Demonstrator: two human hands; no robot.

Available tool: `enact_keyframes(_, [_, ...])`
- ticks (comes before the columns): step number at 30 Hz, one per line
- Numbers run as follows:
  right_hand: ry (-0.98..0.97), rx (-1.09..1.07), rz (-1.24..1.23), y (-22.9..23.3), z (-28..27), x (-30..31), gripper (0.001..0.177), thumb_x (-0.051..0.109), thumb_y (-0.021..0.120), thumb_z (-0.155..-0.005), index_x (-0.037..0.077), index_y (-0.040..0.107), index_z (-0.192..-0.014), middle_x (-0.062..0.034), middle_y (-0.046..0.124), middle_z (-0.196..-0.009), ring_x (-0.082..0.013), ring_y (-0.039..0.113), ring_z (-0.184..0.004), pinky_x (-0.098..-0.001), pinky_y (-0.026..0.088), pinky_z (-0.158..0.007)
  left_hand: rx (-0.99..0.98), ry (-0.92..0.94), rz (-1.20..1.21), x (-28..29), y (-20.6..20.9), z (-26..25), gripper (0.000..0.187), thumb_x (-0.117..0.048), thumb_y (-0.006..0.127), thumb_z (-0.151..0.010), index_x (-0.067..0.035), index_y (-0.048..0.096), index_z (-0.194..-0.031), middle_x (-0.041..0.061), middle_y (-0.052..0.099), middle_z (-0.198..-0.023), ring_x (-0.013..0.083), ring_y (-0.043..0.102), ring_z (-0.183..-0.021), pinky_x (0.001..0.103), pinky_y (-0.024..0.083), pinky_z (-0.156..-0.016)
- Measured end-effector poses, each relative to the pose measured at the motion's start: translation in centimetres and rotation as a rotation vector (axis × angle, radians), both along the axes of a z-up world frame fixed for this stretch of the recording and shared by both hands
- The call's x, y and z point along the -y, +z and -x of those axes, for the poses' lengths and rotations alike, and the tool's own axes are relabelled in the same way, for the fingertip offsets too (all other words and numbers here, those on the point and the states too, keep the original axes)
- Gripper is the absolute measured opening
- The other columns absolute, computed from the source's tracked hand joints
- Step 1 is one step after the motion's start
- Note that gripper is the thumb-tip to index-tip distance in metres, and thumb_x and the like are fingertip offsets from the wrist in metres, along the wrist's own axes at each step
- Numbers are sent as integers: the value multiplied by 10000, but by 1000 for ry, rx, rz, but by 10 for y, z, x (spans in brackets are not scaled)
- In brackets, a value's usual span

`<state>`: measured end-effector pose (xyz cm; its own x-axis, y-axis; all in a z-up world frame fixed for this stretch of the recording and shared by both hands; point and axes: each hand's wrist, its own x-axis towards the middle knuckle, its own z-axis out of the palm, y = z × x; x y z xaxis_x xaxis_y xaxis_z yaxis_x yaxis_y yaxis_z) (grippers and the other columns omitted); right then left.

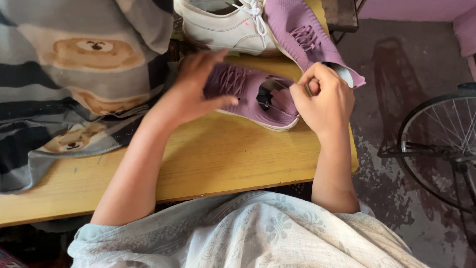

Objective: The person removes the laces from a purple sneaker, then re-laces it by threading the laces through the eyelets and tying a knot. The task is performed on a wooden table with another white shoe visible nearby.

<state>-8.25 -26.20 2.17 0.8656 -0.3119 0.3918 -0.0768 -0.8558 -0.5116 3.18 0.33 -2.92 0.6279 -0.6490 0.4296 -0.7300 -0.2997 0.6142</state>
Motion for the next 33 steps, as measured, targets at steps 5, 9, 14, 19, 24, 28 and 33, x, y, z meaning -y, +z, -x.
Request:
enact_keyframes(5, [330,255,63,5,-2,-16,418,51,665,-797,21,620,-1211,-110,585,-1099,-263,600,-980,-365,519,-851,79,159,121,-13,10,-5,449,-129,761,-999,-23,576,-1394,189,616,-1290,359,606,-1215,417,499,-1039])
enact_keyframes(9, [426,209,340,-9,-23,-28,368,38,698,-809,11,653,-1173,-139,616,-1097,-357,622,-1034,-440,519,-883,163,168,173,-6,10,-1,282,-61,747,-985,-13,655,-1247,156,676,-1176,359,643,-1130,415,520,-978])
enact_keyframes(14, [376,56,144,-26,-29,-20,242,-15,643,-893,11,698,-1128,-163,666,-1054,-394,661,-964,-444,512,-803,168,192,259,-5,15,4,235,-10,701,-1008,-17,677,-1242,142,688,-1161,317,694,-1104,384,556,-939])
enact_keyframes(19, [360,289,-81,-38,-23,-22,186,-43,566,-988,-20,631,-1161,-185,671,-1098,-361,695,-1026,-404,539,-872,231,191,363,-8,25,8,244,19,695,-1024,-26,662,-1262,141,680,-1174,291,710,-1077,380,573,-924])
enact_keyframes(24, [316,447,-79,-54,-35,-26,230,-53,527,-1027,-12,543,-1252,-204,646,-1141,-350,673,-1072,-416,532,-930,487,224,297,4,24,20,335,-71,766,-1001,-43,628,-1305,130,645,-1220,325,630,-1146,434,544,-961])
enact_keyframes(28, [283,367,-142,-63,-50,-31,241,-17,555,-1029,-20,540,-1269,-182,648,-1124,-289,658,-941,-363,516,-796,330,198,248,16,16,27,477,-158,809,-953,15,590,-1340,164,609,-1154,310,621,-1035,413,538,-840])
enact_keyframes(33, [355,392,-146,-63,-59,-35,192,36,574,-1102,23,558,-1294,-147,640,-1148,-243,671,-965,-334,539,-822,356,225,110,24,3,29,201,-36,740,-952,-64,687,-1143,127,609,-1059,318,642,-990,418,540,-835])
